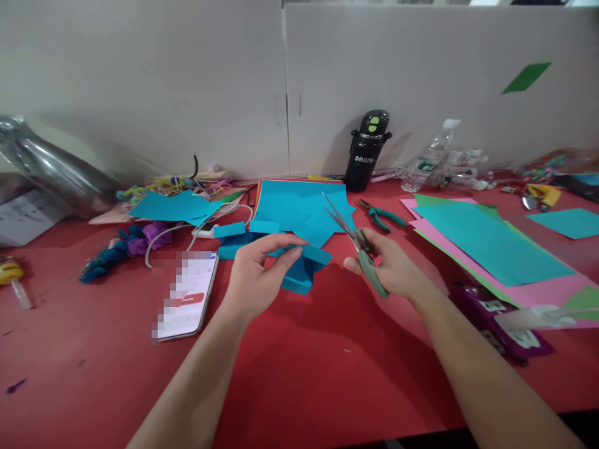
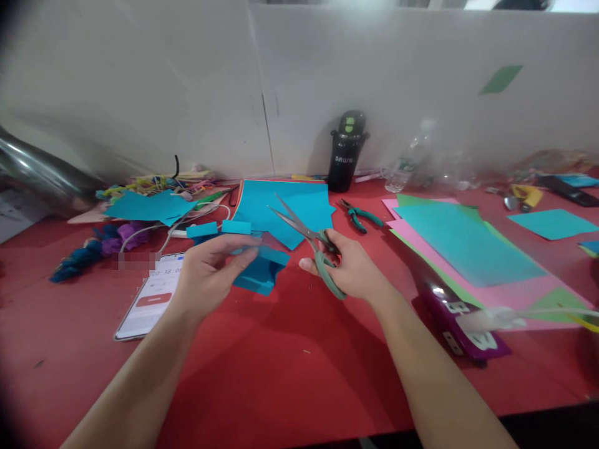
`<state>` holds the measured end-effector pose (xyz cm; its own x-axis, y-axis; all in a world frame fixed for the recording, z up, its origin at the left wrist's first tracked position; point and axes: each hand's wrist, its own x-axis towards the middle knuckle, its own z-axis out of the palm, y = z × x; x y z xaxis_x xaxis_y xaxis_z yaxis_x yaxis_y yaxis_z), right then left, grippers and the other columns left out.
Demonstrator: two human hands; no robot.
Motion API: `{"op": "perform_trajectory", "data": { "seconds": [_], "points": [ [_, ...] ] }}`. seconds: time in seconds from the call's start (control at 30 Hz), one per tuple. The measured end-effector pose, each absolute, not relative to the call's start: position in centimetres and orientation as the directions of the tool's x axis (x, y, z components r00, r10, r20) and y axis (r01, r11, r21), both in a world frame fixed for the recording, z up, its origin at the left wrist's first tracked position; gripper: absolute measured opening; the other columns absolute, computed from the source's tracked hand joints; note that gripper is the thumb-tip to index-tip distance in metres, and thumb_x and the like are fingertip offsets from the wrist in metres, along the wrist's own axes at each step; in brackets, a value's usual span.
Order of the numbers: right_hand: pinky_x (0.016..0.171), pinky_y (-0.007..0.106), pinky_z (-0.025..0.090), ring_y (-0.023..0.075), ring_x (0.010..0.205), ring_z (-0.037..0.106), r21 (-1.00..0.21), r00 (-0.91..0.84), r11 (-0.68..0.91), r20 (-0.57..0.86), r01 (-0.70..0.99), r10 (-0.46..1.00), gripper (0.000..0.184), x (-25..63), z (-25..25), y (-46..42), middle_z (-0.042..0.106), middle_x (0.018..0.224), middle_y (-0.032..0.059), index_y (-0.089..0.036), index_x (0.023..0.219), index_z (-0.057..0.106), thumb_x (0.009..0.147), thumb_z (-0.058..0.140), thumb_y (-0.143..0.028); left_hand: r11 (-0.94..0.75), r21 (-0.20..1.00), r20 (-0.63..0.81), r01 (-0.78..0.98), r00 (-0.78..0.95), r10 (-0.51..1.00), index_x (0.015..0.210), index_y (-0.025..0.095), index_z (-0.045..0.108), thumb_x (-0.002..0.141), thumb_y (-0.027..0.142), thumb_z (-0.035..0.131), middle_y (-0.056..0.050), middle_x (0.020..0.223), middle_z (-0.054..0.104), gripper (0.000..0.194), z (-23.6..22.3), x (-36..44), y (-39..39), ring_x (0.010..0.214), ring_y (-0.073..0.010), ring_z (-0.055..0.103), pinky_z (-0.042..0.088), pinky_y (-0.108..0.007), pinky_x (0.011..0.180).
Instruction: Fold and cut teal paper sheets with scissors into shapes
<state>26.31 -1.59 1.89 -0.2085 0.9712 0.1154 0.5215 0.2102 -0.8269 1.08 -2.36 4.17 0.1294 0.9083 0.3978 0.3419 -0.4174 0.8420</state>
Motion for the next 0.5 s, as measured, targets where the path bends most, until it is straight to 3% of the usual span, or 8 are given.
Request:
{"op": "perform_trajectory", "data": {
  "seconds": [0.27,0.5],
  "points": [
    [0.062,0.027,0.036,0.0136,0.067,0.040,-0.749,-0.278,0.210,0.036,0.629,0.960,0.043,27.36,1.58,-0.86,0.041,0.075,-0.0051,-0.023,0.079,0.045,0.077,0.076,-0.053,-0.580,0.680,0.643,0.449,0.015,0.765,0.096,0.025,0.076,0.088,0.019,0.069,0.000,0.096,0.078,0.012,3.60,0.36,-1.86,0.091,-0.0167,0.072,0.057,-0.027,0.079],
    [0.061,0.028,0.036,0.0140,0.067,0.040,-0.718,-0.331,0.244,0.020,0.652,0.943,0.043,26.89,1.63,-1.18,0.046,0.076,-0.0040,-0.023,0.079,0.046,0.078,0.073,-0.056,-0.553,0.675,0.635,0.489,-0.004,0.772,0.096,0.025,0.074,0.086,0.017,0.072,0.002,0.093,0.076,0.013,3.40,0.55,-1.65,0.087,-0.0138,0.071,0.056,-0.024,0.080]
  ]
}}
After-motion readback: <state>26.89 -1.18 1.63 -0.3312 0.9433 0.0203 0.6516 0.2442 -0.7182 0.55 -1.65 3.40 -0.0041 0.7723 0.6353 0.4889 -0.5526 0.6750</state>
